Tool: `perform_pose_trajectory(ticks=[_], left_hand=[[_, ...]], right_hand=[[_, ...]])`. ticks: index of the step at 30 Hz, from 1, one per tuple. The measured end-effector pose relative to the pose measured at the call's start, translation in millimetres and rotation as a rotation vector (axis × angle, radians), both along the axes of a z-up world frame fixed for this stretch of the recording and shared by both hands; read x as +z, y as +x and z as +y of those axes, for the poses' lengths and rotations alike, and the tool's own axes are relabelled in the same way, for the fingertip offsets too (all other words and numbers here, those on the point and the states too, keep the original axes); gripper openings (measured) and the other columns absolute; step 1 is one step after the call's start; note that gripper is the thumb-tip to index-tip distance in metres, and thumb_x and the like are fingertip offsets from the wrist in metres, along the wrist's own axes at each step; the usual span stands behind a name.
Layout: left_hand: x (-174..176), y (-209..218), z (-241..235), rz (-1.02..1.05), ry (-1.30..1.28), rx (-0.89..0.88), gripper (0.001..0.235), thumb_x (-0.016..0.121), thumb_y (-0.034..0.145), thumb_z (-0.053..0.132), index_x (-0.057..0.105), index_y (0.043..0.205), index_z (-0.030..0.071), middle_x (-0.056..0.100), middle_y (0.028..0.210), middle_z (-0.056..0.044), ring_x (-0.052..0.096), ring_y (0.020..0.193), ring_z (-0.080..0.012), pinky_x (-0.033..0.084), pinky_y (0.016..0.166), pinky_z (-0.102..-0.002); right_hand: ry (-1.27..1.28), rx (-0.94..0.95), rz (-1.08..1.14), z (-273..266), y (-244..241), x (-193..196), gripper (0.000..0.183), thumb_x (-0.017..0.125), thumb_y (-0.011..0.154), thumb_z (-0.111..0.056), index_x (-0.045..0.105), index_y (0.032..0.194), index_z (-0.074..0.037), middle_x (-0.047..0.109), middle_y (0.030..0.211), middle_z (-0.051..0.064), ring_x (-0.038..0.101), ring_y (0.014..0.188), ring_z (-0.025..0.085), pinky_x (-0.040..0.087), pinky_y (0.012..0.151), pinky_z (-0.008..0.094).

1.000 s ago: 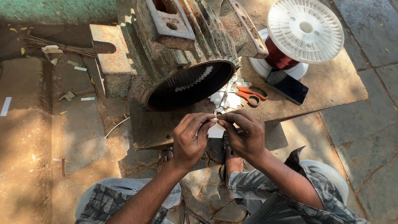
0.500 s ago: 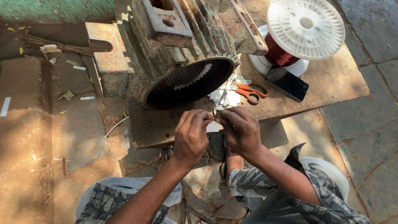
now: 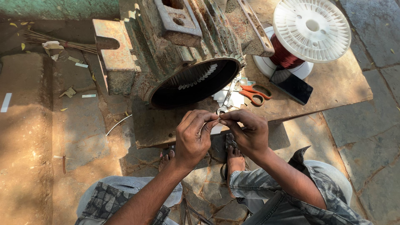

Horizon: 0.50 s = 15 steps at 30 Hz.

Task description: The person is repairing an electrical motor by inserting white insulating paper into the slots of the motor stator. They use a wrench to tighten components and handle small pieces of paper and wire.

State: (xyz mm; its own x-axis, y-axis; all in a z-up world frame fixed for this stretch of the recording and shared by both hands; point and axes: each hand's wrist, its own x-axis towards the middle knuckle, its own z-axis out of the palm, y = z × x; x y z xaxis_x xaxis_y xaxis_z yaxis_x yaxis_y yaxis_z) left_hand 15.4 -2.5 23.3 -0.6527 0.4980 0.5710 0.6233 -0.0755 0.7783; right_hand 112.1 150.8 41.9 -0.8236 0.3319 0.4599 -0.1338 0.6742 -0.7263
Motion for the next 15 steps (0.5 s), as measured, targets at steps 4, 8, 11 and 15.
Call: perform_pose_trajectory(ticks=[4,8,11,15], left_hand=[[-3.4,1.2,3.4,0.06,-0.089,0.072,0.006,0.071,0.096,0.005,0.07,0.102,0.002,0.073,0.099,-0.011,0.071,0.094,-0.0256,0.059,0.078,-0.038],[6.6,-3.9,3.5,0.124,-0.13,0.085,0.014,0.067,0.088,-0.003,0.071,0.101,0.002,0.073,0.1,-0.013,0.07,0.097,-0.0299,0.056,0.083,-0.043],[10.5,-7.8,-1.5,0.016,-0.142,0.012,0.013,0.071,0.091,0.004,0.073,0.104,0.002,0.074,0.101,-0.014,0.072,0.093,-0.0288,0.057,0.082,-0.041],[7.1,-5.9,-2.7,-0.244,-0.209,0.016,0.011,0.074,0.091,0.009,0.074,0.1,0.004,0.077,0.095,-0.009,0.077,0.082,-0.0238,0.06,0.072,-0.037]], right_hand=[[0.063,-0.024,-0.077,-0.5,-2.9,0.1,0.008,0.077,0.09,-0.004,0.076,0.098,-0.003,0.077,0.089,0.009,0.076,0.078,0.018,0.059,0.069,0.031],[0.074,-0.062,-0.09,-1.3,-3.4,2.6,0.015,0.075,0.089,-0.003,0.071,0.103,-0.002,0.074,0.092,0.012,0.074,0.085,0.025,0.058,0.074,0.036],[0.053,-0.025,-0.068,3.4,1.1,0.2,0.015,0.076,0.091,-0.006,0.07,0.105,-0.005,0.074,0.099,0.011,0.074,0.093,0.027,0.058,0.081,0.037],[0.07,0.002,-0.092,7.4,5.2,-0.3,0.013,0.076,0.093,-0.008,0.069,0.104,-0.006,0.073,0.097,0.009,0.074,0.092,0.027,0.057,0.081,0.038]])
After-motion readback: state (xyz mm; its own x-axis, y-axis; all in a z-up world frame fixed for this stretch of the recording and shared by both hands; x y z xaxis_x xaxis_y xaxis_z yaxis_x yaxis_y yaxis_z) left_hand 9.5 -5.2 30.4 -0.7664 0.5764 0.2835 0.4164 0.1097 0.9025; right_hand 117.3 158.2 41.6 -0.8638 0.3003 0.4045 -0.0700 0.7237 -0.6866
